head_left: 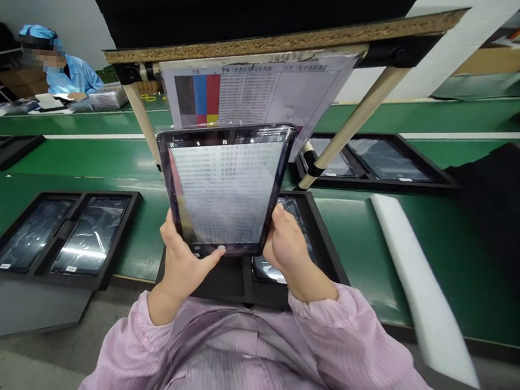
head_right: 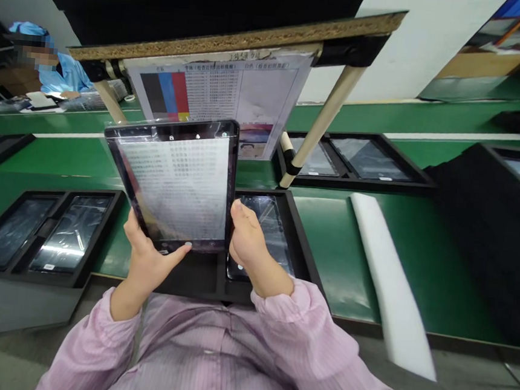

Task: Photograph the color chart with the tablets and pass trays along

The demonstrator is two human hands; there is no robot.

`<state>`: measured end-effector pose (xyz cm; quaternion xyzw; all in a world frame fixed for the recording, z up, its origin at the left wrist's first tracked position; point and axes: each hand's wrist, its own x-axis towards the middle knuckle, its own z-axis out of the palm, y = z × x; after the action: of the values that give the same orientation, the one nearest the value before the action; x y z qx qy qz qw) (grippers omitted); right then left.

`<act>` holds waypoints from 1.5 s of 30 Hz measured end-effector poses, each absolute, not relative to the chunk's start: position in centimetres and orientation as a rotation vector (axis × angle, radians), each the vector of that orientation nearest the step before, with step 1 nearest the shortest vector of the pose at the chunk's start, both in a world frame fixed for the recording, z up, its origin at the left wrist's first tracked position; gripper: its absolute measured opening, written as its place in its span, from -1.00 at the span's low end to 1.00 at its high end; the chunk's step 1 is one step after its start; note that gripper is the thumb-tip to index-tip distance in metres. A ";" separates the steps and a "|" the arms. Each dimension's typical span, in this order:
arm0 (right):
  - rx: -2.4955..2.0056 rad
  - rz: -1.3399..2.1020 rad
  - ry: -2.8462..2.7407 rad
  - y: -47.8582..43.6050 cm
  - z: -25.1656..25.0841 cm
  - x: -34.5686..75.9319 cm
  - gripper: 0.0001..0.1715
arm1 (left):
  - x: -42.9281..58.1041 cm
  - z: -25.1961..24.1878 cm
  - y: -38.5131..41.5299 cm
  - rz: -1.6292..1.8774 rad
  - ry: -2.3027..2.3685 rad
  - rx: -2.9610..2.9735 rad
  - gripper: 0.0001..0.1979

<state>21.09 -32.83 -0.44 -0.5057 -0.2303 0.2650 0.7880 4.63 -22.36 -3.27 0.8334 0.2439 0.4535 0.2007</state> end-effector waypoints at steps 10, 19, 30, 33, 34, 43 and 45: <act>-1.041 0.575 -0.466 -33.0 -0.1 20.8 -0.30 | 4.7 -3.1 -22.7 1.251 0.709 2.280 0.29; -1.140 0.548 -0.646 -34.3 -0.4 20.8 -0.24 | 3.4 -3.0 -21.8 1.053 0.518 1.504 -0.19; -1.567 0.076 -1.383 -38.4 5.3 21.6 -0.09 | 2.5 -3.7 -23.9 0.703 0.720 0.818 -0.36; -1.620 0.044 -1.338 -38.1 4.9 21.7 -0.14 | 2.5 -4.0 -24.7 0.698 0.712 0.840 -0.34; -1.645 0.058 -1.328 -38.0 4.6 21.8 -0.15 | 2.5 -4.0 -24.9 0.709 0.726 0.847 -0.35; -2.455 -0.082 -0.899 -45.3 -4.1 27.1 -0.33 | 0.1 -2.1 -21.7 0.589 1.040 0.823 -0.55; -2.715 0.049 -0.751 -47.2 -7.1 27.0 -0.41 | 0.2 -1.9 -20.3 0.535 1.145 0.821 -0.55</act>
<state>27.01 -47.18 -7.13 -0.9510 -0.2631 0.0172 0.1613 0.17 -20.33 -1.90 0.3726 0.5200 0.2428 0.7292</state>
